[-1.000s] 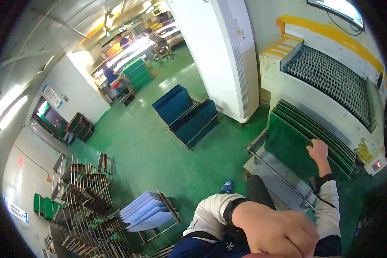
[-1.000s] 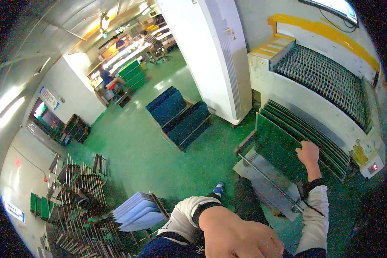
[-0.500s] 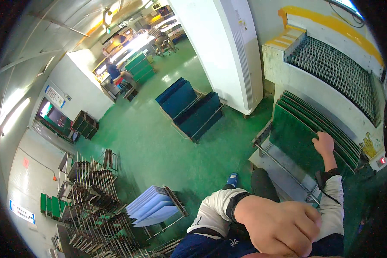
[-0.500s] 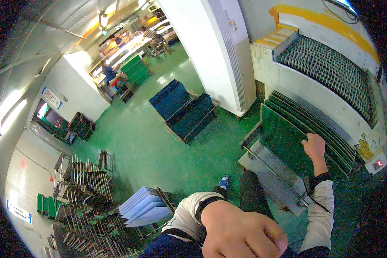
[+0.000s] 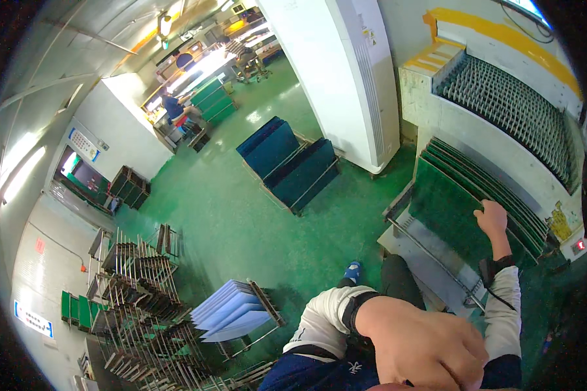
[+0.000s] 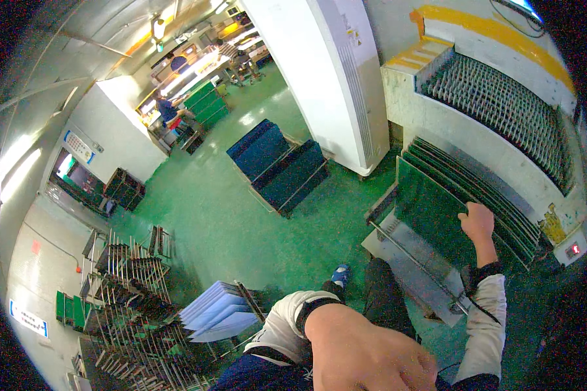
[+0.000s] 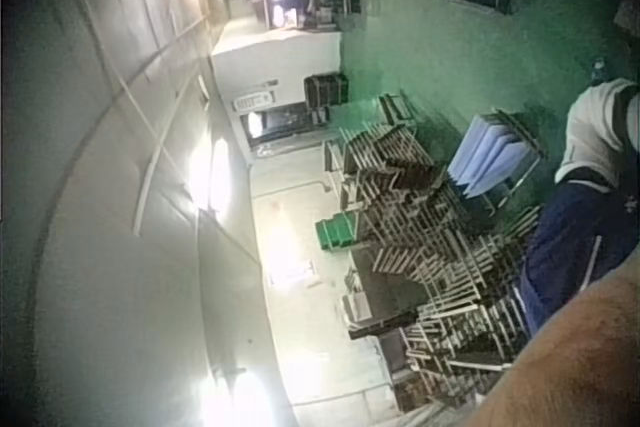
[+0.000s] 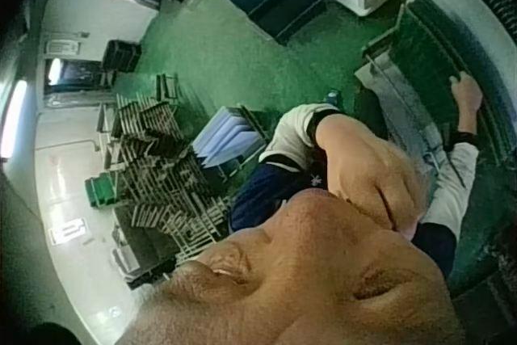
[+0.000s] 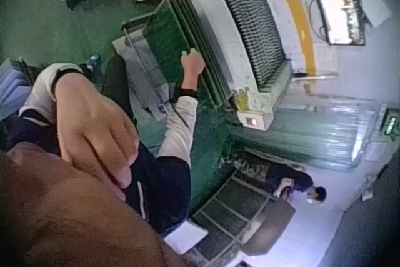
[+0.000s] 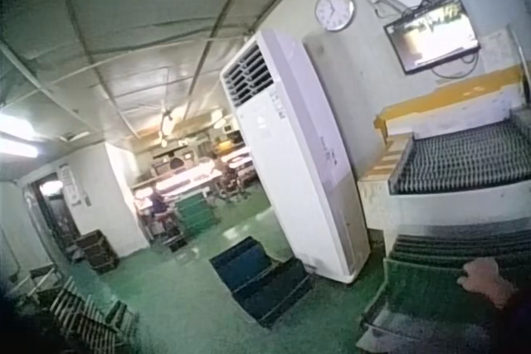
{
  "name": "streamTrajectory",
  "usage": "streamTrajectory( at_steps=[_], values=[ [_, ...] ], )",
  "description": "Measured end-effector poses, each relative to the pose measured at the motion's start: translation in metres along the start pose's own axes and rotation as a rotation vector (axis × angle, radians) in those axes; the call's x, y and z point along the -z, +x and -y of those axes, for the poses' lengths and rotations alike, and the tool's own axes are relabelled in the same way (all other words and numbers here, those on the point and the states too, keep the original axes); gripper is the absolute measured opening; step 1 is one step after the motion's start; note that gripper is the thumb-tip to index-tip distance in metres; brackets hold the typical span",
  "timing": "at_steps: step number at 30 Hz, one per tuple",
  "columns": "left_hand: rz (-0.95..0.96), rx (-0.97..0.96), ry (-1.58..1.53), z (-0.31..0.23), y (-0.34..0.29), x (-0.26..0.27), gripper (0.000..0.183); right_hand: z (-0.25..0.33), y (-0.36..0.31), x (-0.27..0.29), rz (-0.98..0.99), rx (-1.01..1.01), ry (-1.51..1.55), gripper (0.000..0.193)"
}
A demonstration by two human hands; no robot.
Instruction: Loading green rectangular panels into an industrial processing machine.
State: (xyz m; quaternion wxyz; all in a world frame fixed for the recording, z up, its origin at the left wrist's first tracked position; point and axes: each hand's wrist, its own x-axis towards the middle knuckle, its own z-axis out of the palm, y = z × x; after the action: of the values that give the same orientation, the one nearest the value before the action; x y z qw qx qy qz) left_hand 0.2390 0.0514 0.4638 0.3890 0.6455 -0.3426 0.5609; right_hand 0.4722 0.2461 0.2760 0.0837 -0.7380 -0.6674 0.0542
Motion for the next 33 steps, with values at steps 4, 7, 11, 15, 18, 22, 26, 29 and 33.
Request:
streamTrajectory(
  at_steps=[4,7,11,15,18,22,26,29,33],
  values=[
    [-0.089,-0.002,-0.062,0.003,-0.002,-0.014,0.024,-0.003,0.001,-0.001,-0.009,0.019,-0.006,0.033],
    [-0.096,-0.003,-0.089,0.005,-0.002,-0.018,0.025,0.000,0.000,0.000,-0.018,0.010,-0.018,0.033],
    [-0.005,-0.011,-0.197,0.004,-0.002,-0.011,0.025,-0.007,0.002,-0.011,-0.078,0.050,-0.014,0.032],
    [-0.042,-0.057,-0.167,0.006,-0.005,-0.011,0.026,-0.009,0.001,-0.011,-0.097,0.043,0.010,0.032],
    [-0.109,-0.081,-0.146,0.007,-0.009,-0.015,0.026,-0.005,0.001,-0.007,-0.045,0.013,-0.006,0.034],
    [0.053,0.154,-0.217,0.003,-0.055,-0.029,0.028,-0.001,0.001,-0.004,-0.014,0.001,-0.030,0.035],
    [0.085,0.164,-0.272,-0.009,0.003,-0.003,0.029,0.000,-0.003,-0.001,-0.017,0.000,-0.005,0.037],
    [0.143,0.192,-0.244,-0.013,0.005,-0.006,0.031,0.001,-0.002,-0.001,0.015,-0.007,-0.027,0.039],
    [0.066,0.128,-0.244,-0.011,0.000,-0.015,0.031,-0.004,-0.003,-0.007,-0.096,0.033,-0.015,0.032]
  ],
)
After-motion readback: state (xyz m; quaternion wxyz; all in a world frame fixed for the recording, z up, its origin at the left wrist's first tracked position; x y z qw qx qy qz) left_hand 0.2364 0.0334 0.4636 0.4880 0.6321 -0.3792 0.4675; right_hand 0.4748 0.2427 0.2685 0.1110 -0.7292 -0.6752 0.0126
